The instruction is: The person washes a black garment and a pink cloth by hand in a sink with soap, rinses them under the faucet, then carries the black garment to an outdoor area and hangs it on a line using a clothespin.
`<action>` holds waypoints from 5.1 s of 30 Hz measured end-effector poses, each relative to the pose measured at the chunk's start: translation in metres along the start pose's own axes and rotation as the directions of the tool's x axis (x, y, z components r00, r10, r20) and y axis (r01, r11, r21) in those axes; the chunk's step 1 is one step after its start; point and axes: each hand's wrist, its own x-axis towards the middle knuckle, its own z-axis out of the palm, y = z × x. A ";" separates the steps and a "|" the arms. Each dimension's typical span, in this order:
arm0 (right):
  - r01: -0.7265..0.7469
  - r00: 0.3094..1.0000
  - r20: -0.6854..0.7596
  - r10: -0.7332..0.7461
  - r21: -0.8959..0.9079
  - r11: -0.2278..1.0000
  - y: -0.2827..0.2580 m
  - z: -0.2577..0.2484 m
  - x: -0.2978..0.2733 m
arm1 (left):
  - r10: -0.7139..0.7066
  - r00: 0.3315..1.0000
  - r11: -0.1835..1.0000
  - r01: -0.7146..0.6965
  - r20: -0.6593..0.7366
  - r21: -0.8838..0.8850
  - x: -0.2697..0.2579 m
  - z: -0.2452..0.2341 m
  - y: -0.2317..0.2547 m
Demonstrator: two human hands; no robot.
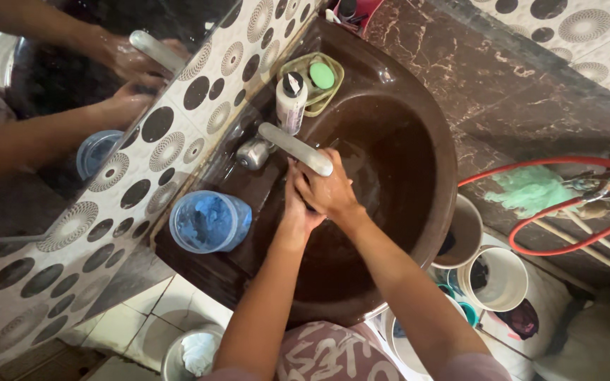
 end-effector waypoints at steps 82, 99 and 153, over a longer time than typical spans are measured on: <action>-0.511 0.361 0.551 0.752 0.792 -0.335 0.014 0.020 -0.072 | 0.379 0.925 0.696 -0.262 -0.032 0.669 0.091 -0.094 -0.042; -0.644 0.729 0.035 0.684 0.375 0.667 -0.012 0.015 -0.017 | 0.053 0.998 0.988 -0.047 -0.034 0.148 0.026 -0.033 -0.023; -0.816 0.278 0.275 0.920 0.574 0.075 0.006 0.031 -0.041 | 0.185 0.921 0.942 -0.067 -0.343 0.328 0.036 -0.103 0.001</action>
